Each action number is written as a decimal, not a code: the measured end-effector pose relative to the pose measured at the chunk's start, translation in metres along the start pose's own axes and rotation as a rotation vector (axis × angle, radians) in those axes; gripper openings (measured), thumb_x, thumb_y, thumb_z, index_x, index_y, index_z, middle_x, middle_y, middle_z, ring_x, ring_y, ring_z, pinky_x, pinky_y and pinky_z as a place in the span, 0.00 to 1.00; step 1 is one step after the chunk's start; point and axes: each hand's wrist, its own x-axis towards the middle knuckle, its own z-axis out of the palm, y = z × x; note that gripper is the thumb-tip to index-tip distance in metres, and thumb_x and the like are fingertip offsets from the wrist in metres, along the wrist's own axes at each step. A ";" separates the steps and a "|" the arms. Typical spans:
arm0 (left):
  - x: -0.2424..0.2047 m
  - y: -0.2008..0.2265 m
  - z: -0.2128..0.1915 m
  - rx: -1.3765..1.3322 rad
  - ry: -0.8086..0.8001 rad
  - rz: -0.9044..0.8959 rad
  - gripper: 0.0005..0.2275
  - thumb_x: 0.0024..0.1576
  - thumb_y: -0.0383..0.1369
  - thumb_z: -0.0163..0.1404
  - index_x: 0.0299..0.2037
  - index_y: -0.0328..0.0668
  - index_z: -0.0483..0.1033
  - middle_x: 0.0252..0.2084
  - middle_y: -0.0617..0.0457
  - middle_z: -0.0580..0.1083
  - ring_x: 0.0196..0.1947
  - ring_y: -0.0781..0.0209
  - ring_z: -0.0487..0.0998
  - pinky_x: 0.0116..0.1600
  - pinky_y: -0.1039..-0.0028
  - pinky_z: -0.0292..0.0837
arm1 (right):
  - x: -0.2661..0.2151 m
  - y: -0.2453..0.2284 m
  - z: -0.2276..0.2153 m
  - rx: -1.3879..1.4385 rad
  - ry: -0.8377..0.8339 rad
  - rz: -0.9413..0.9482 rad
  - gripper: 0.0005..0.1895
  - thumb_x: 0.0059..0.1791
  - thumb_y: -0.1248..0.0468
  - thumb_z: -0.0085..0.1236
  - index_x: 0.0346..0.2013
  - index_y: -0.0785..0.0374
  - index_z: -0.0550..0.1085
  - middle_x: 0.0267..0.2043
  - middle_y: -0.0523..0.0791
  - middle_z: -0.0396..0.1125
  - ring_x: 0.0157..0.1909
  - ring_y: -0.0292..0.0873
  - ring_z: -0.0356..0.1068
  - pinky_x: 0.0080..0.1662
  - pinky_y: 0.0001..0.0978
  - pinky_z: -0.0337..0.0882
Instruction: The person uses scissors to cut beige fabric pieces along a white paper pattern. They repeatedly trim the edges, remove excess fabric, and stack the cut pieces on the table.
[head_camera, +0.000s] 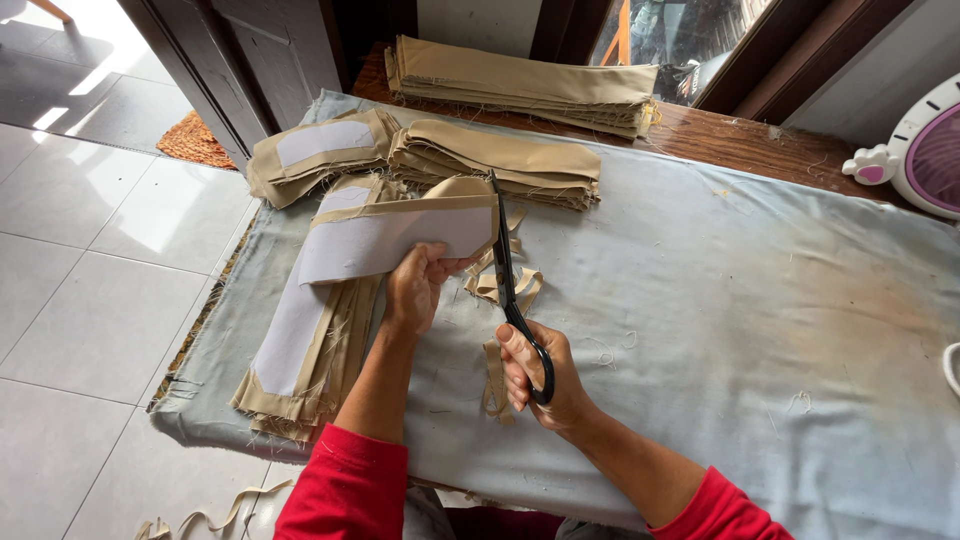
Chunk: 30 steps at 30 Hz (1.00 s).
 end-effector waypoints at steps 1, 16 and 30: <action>-0.001 0.005 0.005 0.001 0.001 0.001 0.15 0.61 0.31 0.38 0.37 0.30 0.79 0.32 0.44 0.80 0.47 0.53 0.82 0.67 0.47 0.66 | -0.001 -0.001 0.001 0.000 -0.001 0.001 0.20 0.56 0.61 0.57 0.23 0.67 0.68 0.07 0.43 0.51 0.07 0.36 0.55 0.11 0.27 0.62; -0.011 0.044 0.035 -0.047 0.122 0.005 0.12 0.59 0.30 0.40 0.33 0.33 0.78 0.27 0.48 0.80 0.40 0.55 0.85 0.61 0.54 0.75 | 0.002 -0.027 -0.041 -0.095 0.101 -0.089 0.13 0.52 0.58 0.61 0.32 0.66 0.72 0.13 0.47 0.59 0.09 0.38 0.59 0.12 0.31 0.64; -0.005 0.067 0.053 0.093 0.588 -0.177 0.21 0.53 0.38 0.51 0.56 0.38 0.79 0.50 0.52 0.76 0.41 0.59 0.78 0.43 0.73 0.76 | 0.024 -0.176 -0.171 -2.037 0.196 0.726 0.18 0.43 0.50 0.56 0.28 0.63 0.72 0.34 0.47 0.74 0.36 0.47 0.68 0.36 0.36 0.62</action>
